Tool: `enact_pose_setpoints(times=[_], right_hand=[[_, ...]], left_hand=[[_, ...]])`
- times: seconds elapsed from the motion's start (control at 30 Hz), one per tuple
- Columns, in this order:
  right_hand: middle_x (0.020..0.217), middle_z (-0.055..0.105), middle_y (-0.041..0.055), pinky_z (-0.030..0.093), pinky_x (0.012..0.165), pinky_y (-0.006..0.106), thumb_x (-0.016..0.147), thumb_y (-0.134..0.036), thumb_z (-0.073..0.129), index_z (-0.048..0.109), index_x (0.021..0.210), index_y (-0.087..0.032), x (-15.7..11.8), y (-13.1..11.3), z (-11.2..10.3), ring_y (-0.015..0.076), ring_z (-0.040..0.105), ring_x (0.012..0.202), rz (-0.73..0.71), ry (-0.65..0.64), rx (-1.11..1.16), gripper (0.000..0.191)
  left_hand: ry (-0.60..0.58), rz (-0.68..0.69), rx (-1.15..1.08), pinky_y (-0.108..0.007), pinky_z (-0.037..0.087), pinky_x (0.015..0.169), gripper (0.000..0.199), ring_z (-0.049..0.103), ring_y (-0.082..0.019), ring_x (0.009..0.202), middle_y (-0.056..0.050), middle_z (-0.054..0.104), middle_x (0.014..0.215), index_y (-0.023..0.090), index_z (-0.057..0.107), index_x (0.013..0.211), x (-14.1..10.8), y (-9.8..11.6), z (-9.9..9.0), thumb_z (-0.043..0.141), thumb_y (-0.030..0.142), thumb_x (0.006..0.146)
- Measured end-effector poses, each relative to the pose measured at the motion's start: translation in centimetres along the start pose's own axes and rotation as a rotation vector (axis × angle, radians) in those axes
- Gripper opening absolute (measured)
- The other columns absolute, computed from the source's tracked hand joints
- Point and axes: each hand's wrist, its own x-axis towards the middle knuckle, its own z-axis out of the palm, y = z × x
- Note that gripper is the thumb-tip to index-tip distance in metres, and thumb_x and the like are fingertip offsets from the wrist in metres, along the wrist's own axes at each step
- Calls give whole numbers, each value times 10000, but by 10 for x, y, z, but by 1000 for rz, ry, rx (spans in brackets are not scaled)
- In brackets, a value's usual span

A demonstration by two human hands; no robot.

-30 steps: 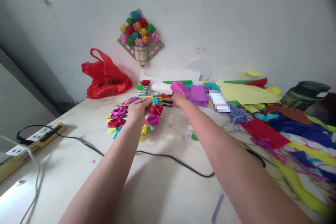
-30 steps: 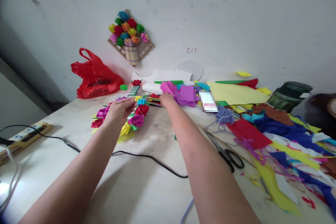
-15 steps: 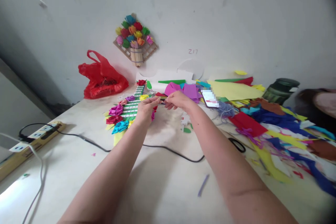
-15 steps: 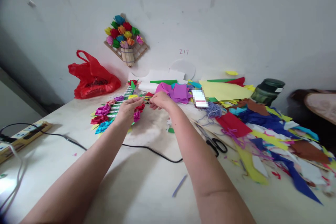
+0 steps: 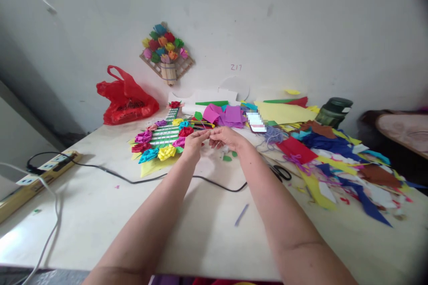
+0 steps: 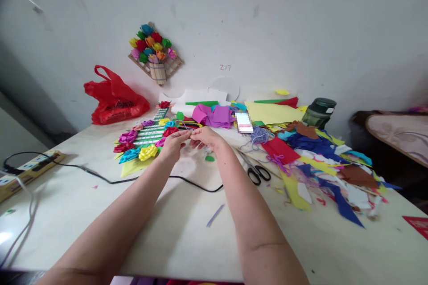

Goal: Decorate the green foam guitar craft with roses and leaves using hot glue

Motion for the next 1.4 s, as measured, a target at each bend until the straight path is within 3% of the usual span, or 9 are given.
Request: enact_pose_setpoints(times=[0.7,1.13,1.4], right_hand=[[590,640,8,409,437,153,778,-156,528,566,686,-142,1,5,5,86,589,501,0,-54,-55,101],[622,666,33,480,486,182,785,-181,556,609,783,-120,9,21,-3,112,625,528,56,-117,125,81],[581,634,14,486,492,200,774,-177,595,598,717,-118,10,24,-5,96,591,471,48,-116,199,82]], left_hand=[[-91,30,-48,-233,398,567,313,534,-114,583,-36,615,634,125,679,697,2,0,-10,756,367,515],[-74,73,8,-245,424,576,349,521,-100,531,-43,634,603,107,682,671,3,2,-3,784,372,468],[-97,46,-23,-255,453,598,357,556,-112,557,-45,649,633,111,672,678,7,0,-5,778,387,477]])
